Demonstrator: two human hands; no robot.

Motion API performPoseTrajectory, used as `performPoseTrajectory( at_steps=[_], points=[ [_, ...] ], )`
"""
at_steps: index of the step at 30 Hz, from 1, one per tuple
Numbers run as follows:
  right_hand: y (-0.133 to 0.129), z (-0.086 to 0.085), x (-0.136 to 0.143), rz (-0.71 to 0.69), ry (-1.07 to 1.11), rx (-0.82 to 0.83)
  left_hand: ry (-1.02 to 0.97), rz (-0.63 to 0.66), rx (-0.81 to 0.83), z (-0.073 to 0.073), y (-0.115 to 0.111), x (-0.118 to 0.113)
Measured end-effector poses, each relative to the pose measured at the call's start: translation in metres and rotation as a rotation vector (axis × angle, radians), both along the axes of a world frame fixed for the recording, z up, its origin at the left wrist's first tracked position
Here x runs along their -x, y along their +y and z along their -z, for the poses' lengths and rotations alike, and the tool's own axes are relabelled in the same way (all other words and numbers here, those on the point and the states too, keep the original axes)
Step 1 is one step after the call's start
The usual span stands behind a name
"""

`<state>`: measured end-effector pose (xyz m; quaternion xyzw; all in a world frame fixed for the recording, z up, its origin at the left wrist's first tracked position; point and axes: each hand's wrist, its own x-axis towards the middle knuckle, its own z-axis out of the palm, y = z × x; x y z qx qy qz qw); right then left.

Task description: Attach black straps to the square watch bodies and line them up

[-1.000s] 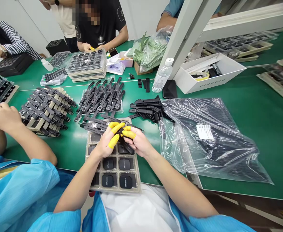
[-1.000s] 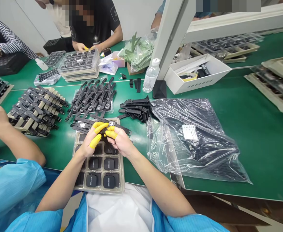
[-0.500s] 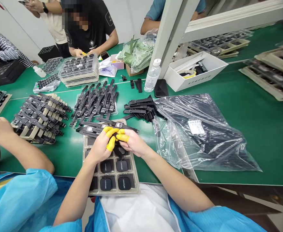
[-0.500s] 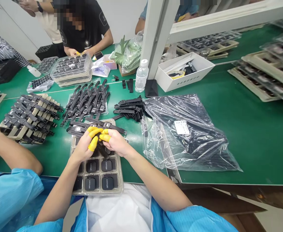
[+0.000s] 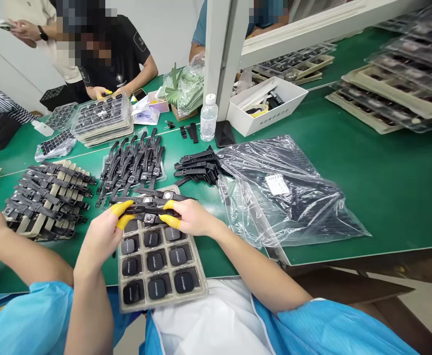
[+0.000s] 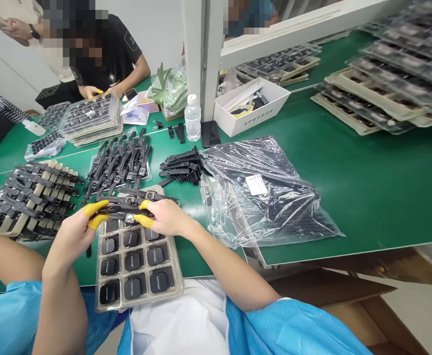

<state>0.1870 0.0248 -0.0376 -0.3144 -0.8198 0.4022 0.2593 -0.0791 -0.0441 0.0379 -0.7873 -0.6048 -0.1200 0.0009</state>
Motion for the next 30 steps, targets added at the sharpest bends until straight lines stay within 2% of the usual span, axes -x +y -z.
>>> performPoseTrajectory(
  at_steps=[4,8,9,11,14,16,18,21,25,30],
  points=[
    [0.002,0.003,0.005,0.038,-0.123,-0.099,0.217,-0.040,0.053,0.001,0.000,0.022],
    [0.010,0.009,0.000,0.062,0.111,-0.041,0.129,-0.037,0.033,0.005,-0.006,0.040],
    [0.015,0.011,-0.003,0.122,0.175,-0.037,0.082,-0.044,0.039,0.006,-0.008,0.046],
    [0.027,0.017,-0.013,0.332,0.197,-0.076,-0.008,-0.060,0.098,0.007,-0.011,0.058],
    [0.050,0.034,-0.029,0.644,0.004,-0.216,-0.110,-0.068,0.290,0.012,-0.012,0.071],
    [0.063,0.049,-0.036,0.721,-0.110,-0.279,-0.141,-0.076,0.436,0.018,-0.010,0.074],
    [0.071,0.062,-0.039,0.734,-0.191,-0.309,-0.148,-0.101,0.540,0.025,-0.006,0.074],
    [0.075,0.074,-0.038,0.744,-0.259,-0.325,-0.186,-0.175,0.591,0.034,0.000,0.070],
    [0.074,0.079,-0.034,0.786,-0.276,-0.364,-0.253,-0.257,0.558,0.040,0.006,0.067],
    [0.074,0.082,-0.034,0.806,-0.262,-0.393,-0.143,-0.302,0.546,0.041,0.008,0.070]
  ],
)
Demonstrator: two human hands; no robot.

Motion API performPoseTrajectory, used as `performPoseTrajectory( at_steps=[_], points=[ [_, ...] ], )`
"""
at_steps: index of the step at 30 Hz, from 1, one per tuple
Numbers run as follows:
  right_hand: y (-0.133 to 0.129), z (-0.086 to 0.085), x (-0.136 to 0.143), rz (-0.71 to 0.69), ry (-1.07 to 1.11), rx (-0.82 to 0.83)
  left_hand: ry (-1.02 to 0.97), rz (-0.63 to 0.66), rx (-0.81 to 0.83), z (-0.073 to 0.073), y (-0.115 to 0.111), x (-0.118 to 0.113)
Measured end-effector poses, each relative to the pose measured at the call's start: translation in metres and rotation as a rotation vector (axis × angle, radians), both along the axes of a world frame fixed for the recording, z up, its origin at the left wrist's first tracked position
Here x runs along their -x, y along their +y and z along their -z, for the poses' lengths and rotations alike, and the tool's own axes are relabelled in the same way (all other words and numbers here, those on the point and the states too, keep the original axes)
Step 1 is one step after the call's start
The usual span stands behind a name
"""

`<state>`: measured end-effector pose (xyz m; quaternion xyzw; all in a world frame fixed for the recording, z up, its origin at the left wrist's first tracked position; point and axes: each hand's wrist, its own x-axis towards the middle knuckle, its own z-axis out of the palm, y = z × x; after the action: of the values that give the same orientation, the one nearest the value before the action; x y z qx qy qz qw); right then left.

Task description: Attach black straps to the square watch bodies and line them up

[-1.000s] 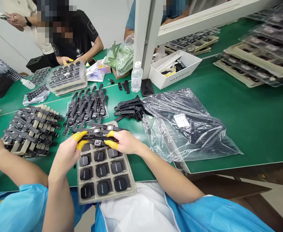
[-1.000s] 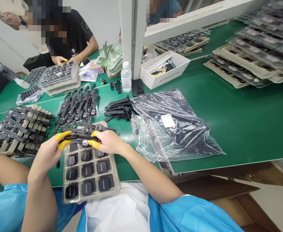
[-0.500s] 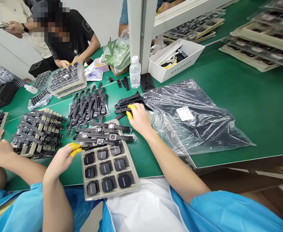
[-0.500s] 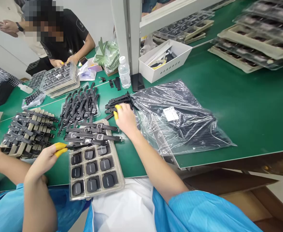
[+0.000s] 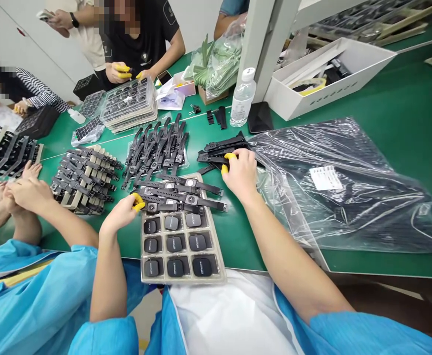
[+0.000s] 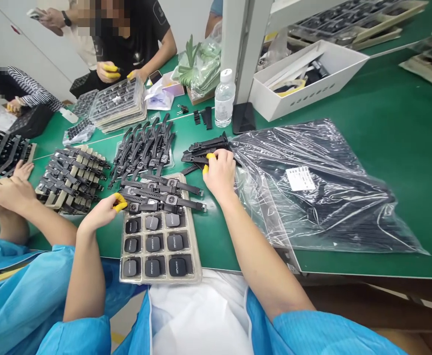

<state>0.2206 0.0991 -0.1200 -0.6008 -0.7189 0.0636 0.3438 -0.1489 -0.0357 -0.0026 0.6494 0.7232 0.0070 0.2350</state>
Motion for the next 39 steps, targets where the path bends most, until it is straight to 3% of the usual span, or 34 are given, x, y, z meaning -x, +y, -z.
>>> performPoseTrajectory(
  at_steps=[9,13,16,23,31,36,39],
  points=[
    [0.002,0.004,-0.004,-0.022,0.147,-0.033,0.323,-0.099,-0.202,0.009,-0.003,0.004],
    [0.003,0.002,-0.006,0.008,0.274,-0.084,0.287,-0.041,-0.326,0.013,-0.018,0.002],
    [0.001,-0.002,-0.005,0.022,0.335,-0.115,0.226,0.057,-0.288,0.015,-0.032,0.006],
    [-0.003,-0.003,-0.001,-0.015,0.366,-0.108,0.365,0.054,-0.149,0.020,-0.036,0.019],
    [-0.001,0.001,-0.001,-0.022,0.378,-0.132,0.401,0.044,-0.252,0.017,-0.026,0.022],
    [-0.002,-0.001,-0.001,-0.027,0.403,-0.125,0.396,0.013,-0.251,0.022,-0.034,0.023],
    [-0.002,-0.002,0.000,-0.029,0.411,-0.135,0.377,-0.017,-0.285,0.016,-0.043,0.017]
  ],
)
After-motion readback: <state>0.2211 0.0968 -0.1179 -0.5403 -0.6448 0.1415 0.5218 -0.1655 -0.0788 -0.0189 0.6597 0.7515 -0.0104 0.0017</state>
